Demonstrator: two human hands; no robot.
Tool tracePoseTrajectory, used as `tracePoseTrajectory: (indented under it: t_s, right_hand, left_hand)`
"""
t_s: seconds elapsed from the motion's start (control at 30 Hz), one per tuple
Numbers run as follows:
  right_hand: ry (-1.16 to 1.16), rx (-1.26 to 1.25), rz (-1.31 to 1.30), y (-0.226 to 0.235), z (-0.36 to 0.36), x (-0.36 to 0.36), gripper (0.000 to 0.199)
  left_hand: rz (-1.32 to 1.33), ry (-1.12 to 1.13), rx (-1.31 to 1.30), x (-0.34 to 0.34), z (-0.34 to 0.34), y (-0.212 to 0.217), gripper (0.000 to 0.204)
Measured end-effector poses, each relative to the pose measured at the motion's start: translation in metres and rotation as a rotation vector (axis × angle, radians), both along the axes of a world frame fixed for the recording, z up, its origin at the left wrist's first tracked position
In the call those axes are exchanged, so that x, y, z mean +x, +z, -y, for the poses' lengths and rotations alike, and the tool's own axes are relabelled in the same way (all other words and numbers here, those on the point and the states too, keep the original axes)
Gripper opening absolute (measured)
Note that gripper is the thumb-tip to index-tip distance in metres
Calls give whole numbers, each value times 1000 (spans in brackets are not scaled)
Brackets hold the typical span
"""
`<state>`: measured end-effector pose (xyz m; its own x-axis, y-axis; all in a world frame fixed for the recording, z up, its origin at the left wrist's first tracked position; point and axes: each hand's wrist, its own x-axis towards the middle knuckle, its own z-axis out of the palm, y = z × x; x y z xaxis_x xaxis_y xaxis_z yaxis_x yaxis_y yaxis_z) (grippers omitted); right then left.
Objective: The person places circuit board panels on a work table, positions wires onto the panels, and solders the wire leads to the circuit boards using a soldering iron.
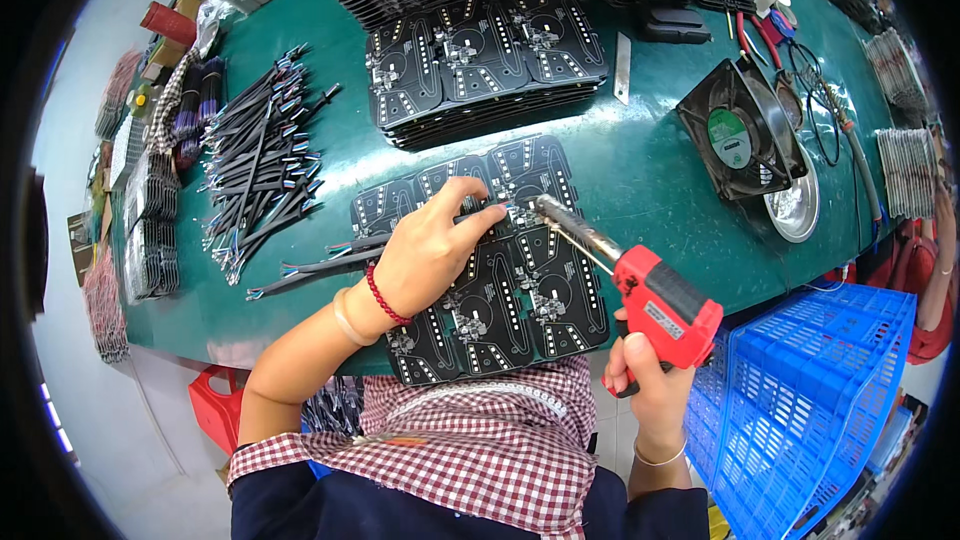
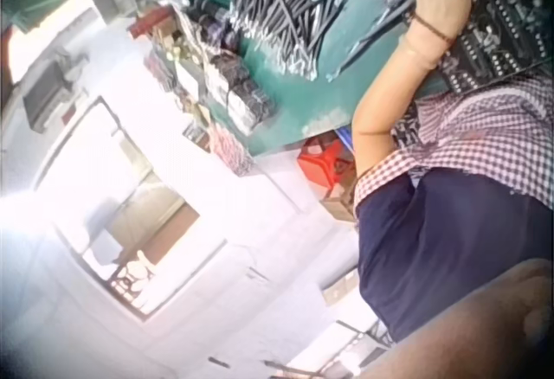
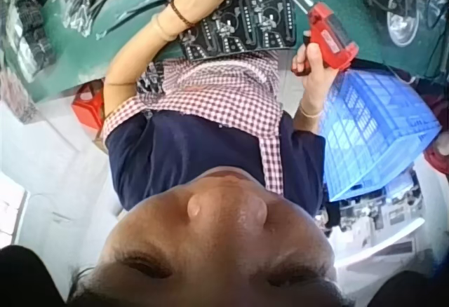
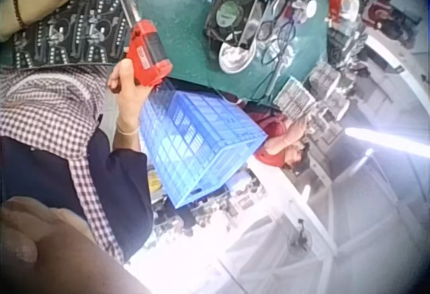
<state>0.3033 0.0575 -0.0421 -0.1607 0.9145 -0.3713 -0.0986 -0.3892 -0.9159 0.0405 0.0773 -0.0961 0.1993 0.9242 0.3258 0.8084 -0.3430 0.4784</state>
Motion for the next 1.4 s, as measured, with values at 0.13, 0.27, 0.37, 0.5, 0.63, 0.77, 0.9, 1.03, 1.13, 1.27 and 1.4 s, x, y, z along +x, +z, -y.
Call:
tracePoseTrajectory:
  t_s: [0.13,0.27,0.37,0.5,0.63,0.77,0.9,1.03,1.13,1.27,1.4]
  right_hand:
    - [85,64,143,-9,0,-1,29]
    - [129,80,185,-12,1,1,27]
    - [146,92,212,-12,2,0,26]
    - [91,62,167,-9,1,-5,8]
    - [168,72,227,-13,0,-1,8]
    - [148,128,279,-12,2,-8,19]
    - [107,123,261,-15,3,-7,19]
    - [222,120,341,-12,0,1,24]
    - [139,126,292,-9,0,-3,25]
    - [134,154,262,-10,0,-2,26]
    - [154,125,284,-17,3,2,23]
  left_hand:
    - [-36,-44,57,-3,-3,-3,42]
    - [-99,-48,56,-1,-3,-3,39]
    - [-113,-43,78,-2,-2,-2,37]
    - [-103,-45,90,-2,-3,-3,36]
    - [-107,-42,92,-2,-3,0,34]
    - [-115,-38,101,0,-3,1,34]
    - [-125,-36,93,0,-3,1,33]
    - [-117,-39,87,-1,-3,2,33]
    - [-105,-39,83,-1,-3,1,33]
    - [-76,-34,68,-2,-2,1,34]
    - [-60,-37,71,-2,-3,-1,35]
